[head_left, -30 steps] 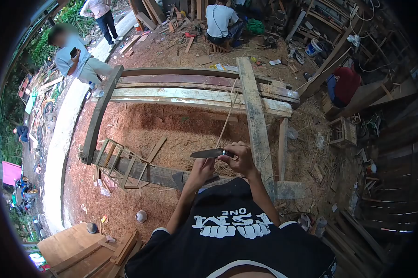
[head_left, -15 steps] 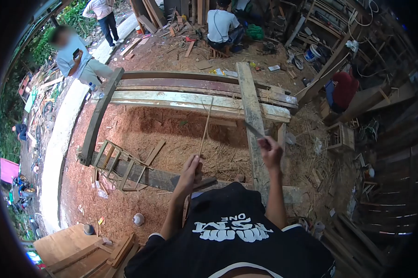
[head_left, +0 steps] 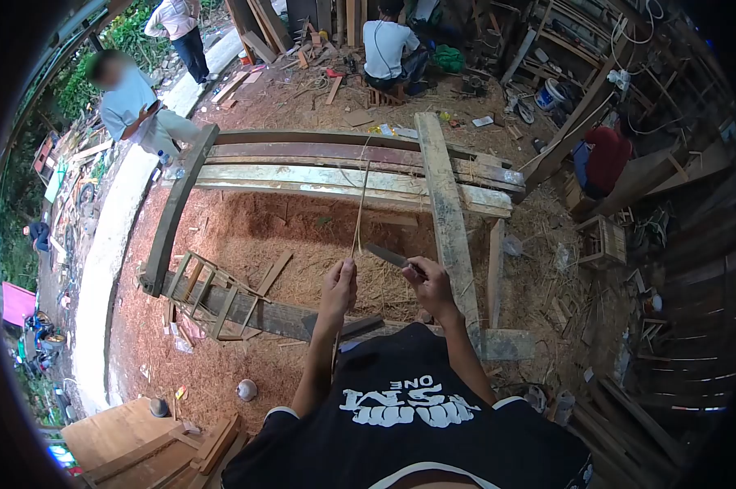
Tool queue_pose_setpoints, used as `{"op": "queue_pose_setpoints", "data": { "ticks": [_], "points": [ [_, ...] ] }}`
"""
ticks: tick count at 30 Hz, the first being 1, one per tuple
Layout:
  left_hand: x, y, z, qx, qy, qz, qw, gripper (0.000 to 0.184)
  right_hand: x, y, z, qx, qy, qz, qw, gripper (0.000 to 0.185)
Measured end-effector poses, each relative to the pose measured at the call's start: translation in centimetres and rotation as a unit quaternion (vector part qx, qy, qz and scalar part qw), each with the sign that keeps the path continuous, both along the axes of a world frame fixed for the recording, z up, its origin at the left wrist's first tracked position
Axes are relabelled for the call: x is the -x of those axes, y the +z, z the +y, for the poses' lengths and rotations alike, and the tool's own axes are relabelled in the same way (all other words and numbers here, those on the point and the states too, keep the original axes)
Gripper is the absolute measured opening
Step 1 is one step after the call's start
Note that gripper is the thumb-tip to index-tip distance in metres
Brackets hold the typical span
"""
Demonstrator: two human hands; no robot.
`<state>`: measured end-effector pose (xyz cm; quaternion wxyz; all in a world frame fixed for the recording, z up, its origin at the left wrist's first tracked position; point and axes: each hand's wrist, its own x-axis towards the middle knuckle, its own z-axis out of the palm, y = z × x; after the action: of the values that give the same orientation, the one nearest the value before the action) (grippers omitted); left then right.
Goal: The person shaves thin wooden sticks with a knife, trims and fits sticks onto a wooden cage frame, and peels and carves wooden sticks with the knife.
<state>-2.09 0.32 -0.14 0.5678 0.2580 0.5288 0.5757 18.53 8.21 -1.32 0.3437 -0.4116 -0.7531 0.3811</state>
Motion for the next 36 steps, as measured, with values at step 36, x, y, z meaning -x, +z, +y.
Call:
{"op": "queue_pose_setpoints", "data": {
  "ticks": [36],
  "points": [
    [-2.9, 2.0, -0.9, -0.112, -0.014, 0.449, 0.886, 0.010, 2.5, 1.6, -0.7, -0.099, 0.053, -0.028, 0.993, 0.041]
  ]
}}
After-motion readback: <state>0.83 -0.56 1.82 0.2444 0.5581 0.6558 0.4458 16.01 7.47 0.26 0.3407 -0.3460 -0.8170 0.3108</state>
